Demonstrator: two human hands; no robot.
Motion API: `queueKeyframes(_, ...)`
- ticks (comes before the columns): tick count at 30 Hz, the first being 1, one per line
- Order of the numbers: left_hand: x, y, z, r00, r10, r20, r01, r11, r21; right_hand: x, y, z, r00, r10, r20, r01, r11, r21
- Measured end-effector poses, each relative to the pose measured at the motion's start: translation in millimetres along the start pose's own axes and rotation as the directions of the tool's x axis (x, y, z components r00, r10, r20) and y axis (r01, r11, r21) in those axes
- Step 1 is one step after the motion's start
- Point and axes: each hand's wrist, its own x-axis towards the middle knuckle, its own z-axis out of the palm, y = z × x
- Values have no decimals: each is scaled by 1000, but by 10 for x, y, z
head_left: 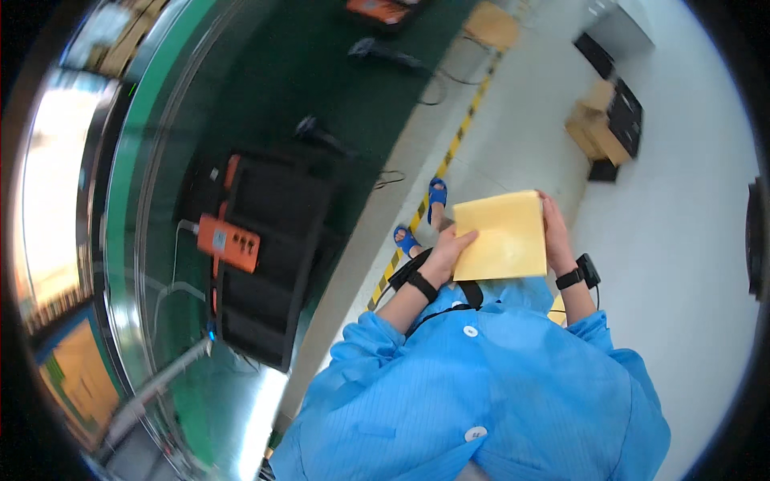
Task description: Inspecting and scanning electronic devices in orange cases and writing notes on paper.
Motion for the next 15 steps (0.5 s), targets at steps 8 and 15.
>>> queueKeyframes(8,106,-36,71,990,113,-84,-76,930,358,-765,893,-21,951,280,131,-308,895,323)
queueKeyframes(15,-83,197,613,994,-98,37,74,904,422,-1163,1204,-182,947,69,-315,-23,989,148)
